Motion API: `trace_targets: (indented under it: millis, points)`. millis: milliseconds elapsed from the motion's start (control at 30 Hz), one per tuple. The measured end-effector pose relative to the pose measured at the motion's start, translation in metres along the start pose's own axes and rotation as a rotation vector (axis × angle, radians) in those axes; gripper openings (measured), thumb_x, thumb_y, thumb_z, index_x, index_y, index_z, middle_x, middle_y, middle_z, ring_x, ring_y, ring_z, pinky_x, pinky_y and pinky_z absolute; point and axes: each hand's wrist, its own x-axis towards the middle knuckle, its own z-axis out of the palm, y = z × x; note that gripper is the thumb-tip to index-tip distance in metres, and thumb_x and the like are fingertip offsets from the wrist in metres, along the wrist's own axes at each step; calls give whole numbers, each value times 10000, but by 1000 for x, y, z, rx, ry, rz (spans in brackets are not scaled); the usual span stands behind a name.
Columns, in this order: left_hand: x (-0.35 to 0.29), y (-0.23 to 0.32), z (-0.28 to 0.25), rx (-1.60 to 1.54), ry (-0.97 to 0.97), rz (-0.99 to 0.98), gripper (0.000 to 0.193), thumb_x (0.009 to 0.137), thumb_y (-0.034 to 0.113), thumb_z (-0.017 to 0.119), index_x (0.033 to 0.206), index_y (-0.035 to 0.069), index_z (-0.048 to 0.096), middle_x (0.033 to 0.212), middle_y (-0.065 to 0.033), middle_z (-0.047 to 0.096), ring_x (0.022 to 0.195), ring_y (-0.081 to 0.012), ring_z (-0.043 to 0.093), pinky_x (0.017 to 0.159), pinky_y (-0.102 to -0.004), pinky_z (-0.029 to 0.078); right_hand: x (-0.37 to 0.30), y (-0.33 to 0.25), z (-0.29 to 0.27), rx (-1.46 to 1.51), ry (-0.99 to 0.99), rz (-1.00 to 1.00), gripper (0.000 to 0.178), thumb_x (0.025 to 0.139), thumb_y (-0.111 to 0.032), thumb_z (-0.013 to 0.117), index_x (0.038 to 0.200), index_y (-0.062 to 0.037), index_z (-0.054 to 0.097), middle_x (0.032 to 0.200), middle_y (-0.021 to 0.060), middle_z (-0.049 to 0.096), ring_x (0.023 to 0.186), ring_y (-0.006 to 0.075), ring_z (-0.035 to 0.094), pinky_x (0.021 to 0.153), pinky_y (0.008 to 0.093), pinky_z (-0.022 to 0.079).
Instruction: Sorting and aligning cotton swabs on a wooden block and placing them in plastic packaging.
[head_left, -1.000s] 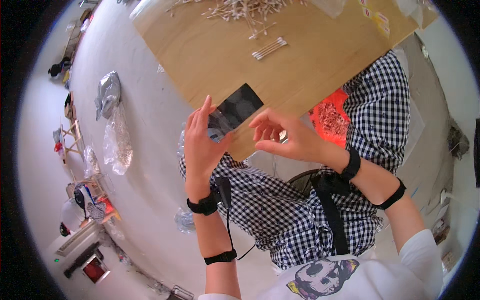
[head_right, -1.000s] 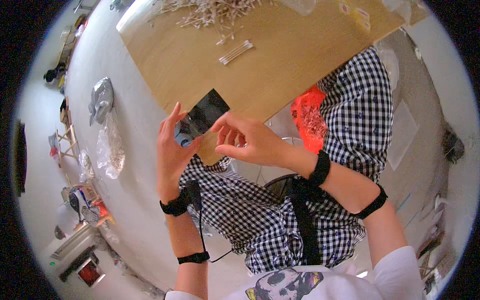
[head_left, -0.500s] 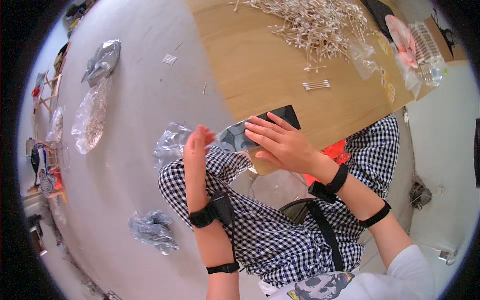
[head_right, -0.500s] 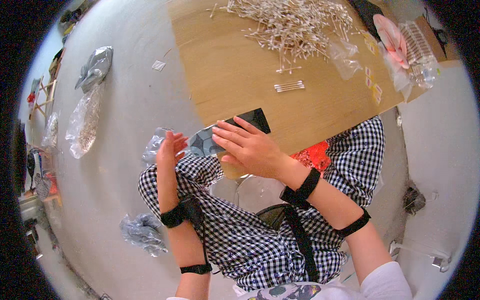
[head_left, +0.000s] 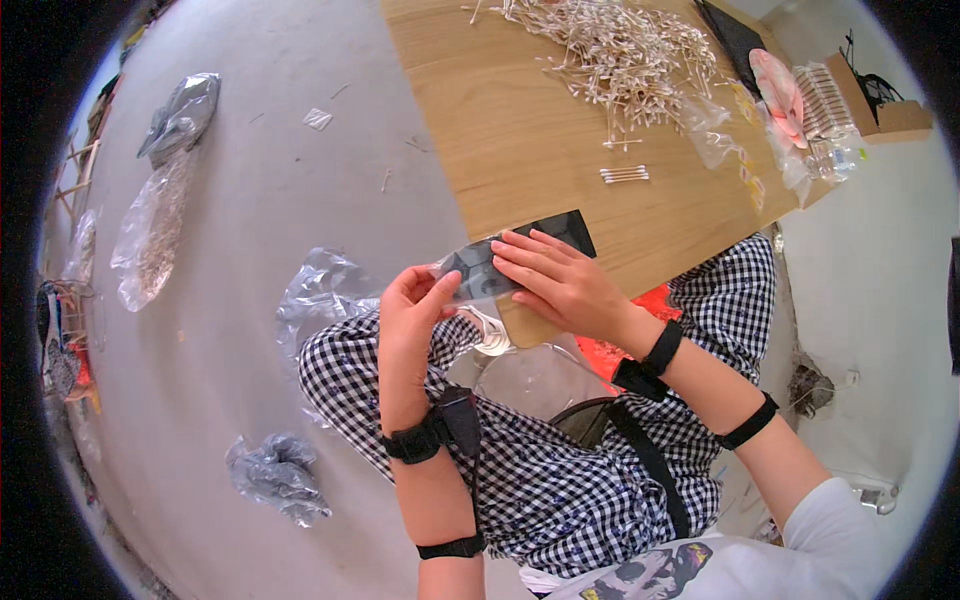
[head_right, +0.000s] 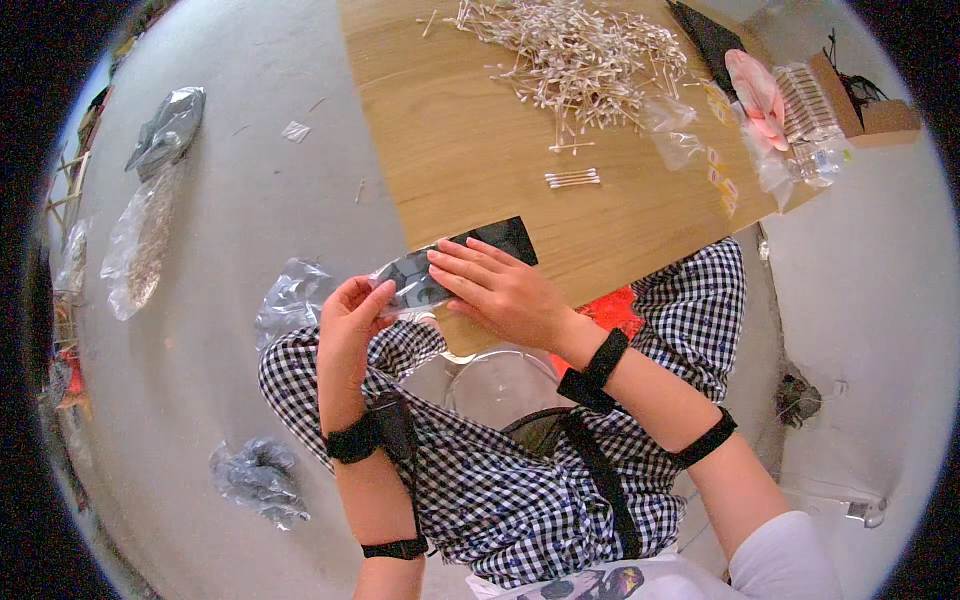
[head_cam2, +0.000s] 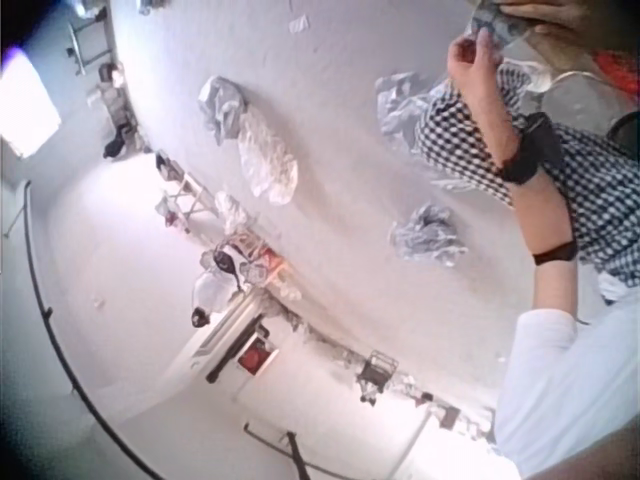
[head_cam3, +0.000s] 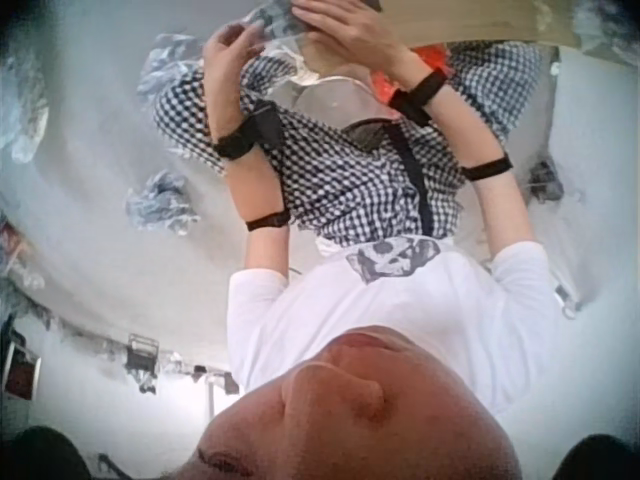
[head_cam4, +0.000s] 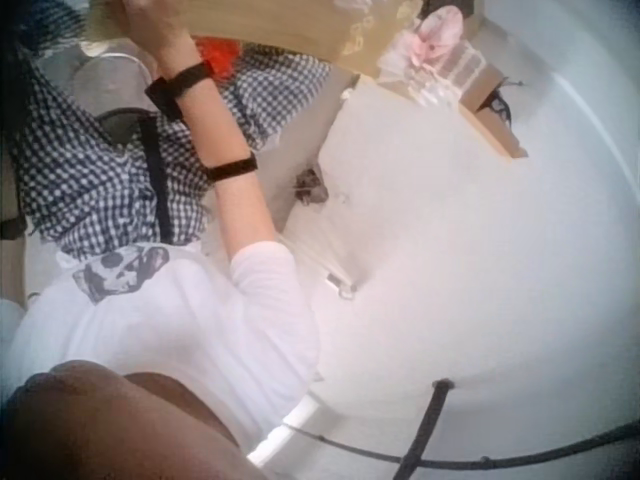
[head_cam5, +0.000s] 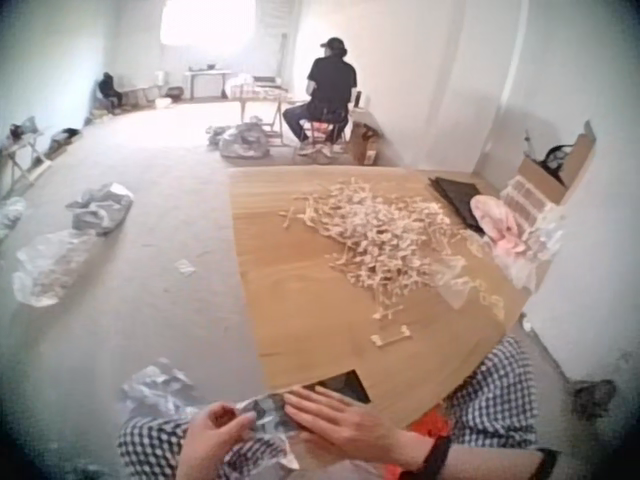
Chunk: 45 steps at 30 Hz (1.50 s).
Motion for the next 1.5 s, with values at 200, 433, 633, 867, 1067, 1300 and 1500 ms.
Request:
trace_targets:
  millis: [200, 433, 633, 867, 1067, 1300, 1500]
  points:
    - [4, -1, -7, -37, -59, 14, 185, 862, 170, 698, 930, 30, 597, 765, 7, 587, 619, -64, 522, 517, -195, 399, -1, 2, 5, -4, 39, -1, 434, 888, -195, 612, 1278, -13, 547, 1371, 114, 520, 1312, 255, 456, 1100, 420, 360]
    - [5, 3, -6, 164, 175, 129, 182, 912, 144, 621, 1036, 14, 593, 886, -54, 618, 725, -103, 562, 552, -216, 435, -1, 3, 5, -19, 55, -19, 429, 886, -199, 600, 1268, -11, 547, 1377, 113, 516, 1322, 247, 447, 1109, 420, 339]
    - [-1, 16, 51, 482, 502, 702, 228, 888, 61, 588, 1112, 24, 562, 956, -63, 602, 797, -151, 546, 695, -299, 434, -6, 14, -6, 149, 213, -1, 435, 882, -144, 591, 1301, -58, 518, 1383, 123, 503, 1313, 254, 451, 1115, 432, 322]
    - [-3, -2, 120, 599, 95, 839, 262, 821, -28, 621, 1072, 31, 573, 964, -95, 613, 820, -201, 602, 692, -317, 473, -25, 95, -57, -290, 234, 372, 540, 753, 18, 579, 1274, -122, 561, 1321, 125, 520, 1285, 282, 437, 1116, 434, 297]
    - [4, -10, 139, 616, -46, 827, 213, 822, -25, 606, 1031, 13, 584, 947, -132, 584, 789, -244, 613, 674, -344, 496, -9, 120, -70, -376, 156, 422, 449, 818, -76, 616, 1249, -200, 606, 994, 52, 614, 965, 251, 575, 893, 391, 421]
    - [6, -14, 139, 625, -58, 770, 204, 827, -24, 608, 1027, 16, 592, 950, -127, 585, 771, -231, 621, 650, -331, 496, 32, 138, -62, -658, 71, 586, 419, 852, -191, 604, 1268, -241, 597, 1031, 130, 599, 1022, 301, 552, 866, 463, 415]
    - [5, -15, 136, 611, -63, 808, 181, 823, -35, 606, 999, 8, 599, 983, -131, 597, 778, -235, 627, 675, -331, 504, 25, 156, -71, -642, -66, 789, 348, 855, -241, 631, 1187, -139, 625, 1024, 134, 590, 1018, 311, 564, 867, 429, 449]
